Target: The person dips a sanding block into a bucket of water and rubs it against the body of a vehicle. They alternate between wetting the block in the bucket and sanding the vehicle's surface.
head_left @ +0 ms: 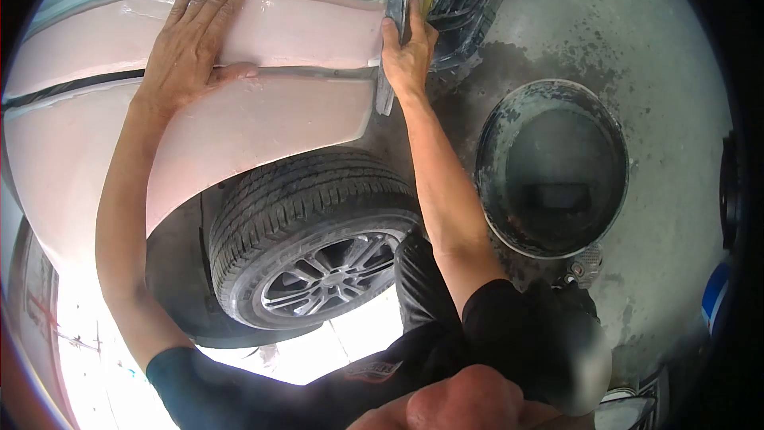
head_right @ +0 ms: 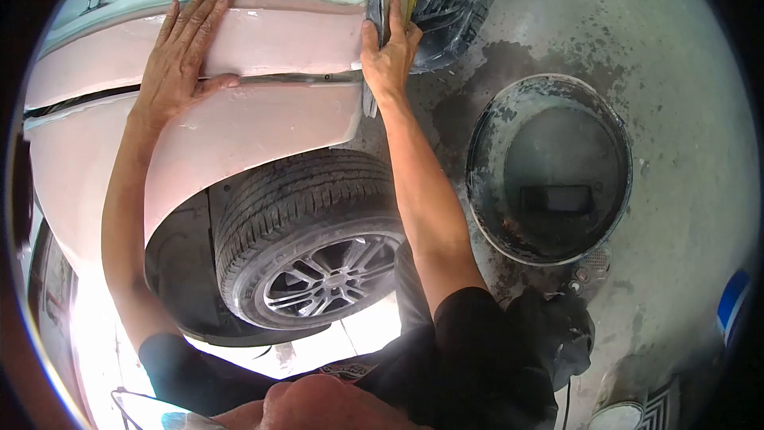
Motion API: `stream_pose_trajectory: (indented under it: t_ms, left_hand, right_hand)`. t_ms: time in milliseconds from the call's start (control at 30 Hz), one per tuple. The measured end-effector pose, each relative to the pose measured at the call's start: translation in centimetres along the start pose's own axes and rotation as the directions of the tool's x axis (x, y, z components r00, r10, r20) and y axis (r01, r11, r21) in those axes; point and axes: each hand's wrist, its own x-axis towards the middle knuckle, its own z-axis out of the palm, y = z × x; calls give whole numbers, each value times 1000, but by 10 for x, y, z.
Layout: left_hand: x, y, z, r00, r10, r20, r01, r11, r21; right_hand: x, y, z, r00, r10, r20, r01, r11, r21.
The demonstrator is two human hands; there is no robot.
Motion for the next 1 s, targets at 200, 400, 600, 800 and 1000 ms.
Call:
stream_pose_trajectory:
  t_ms: [200, 400, 600, 800, 1000]
  left_hand:
    - [0, 0, 3, 999, -6, -33, 7, 999, 31]
    - [2, 4, -2, 996, 10, -87, -8, 1000, 25]
    - [3, 2, 4, 996, 10, -86, -5, 998, 57]
    - [1, 0, 4, 998, -31, -48, 35, 995, 91]
    - [0, 6, 1, 994, 13, -105, -9, 999, 34]
  right_hand:
    - [-44, -25, 5, 971, -240, 18, 241, 967, -83]
    - [11, -17, 1, 999, -26, -38, 26, 999, -19]
    - [-20, -15, 8, 986, -163, -43, 160, 984, -74]
    - [-20, -13, 4, 989, -144, -31, 141, 986, -94]
    - [-4, -11, 2, 998, -37, -48, 36, 999, -26]
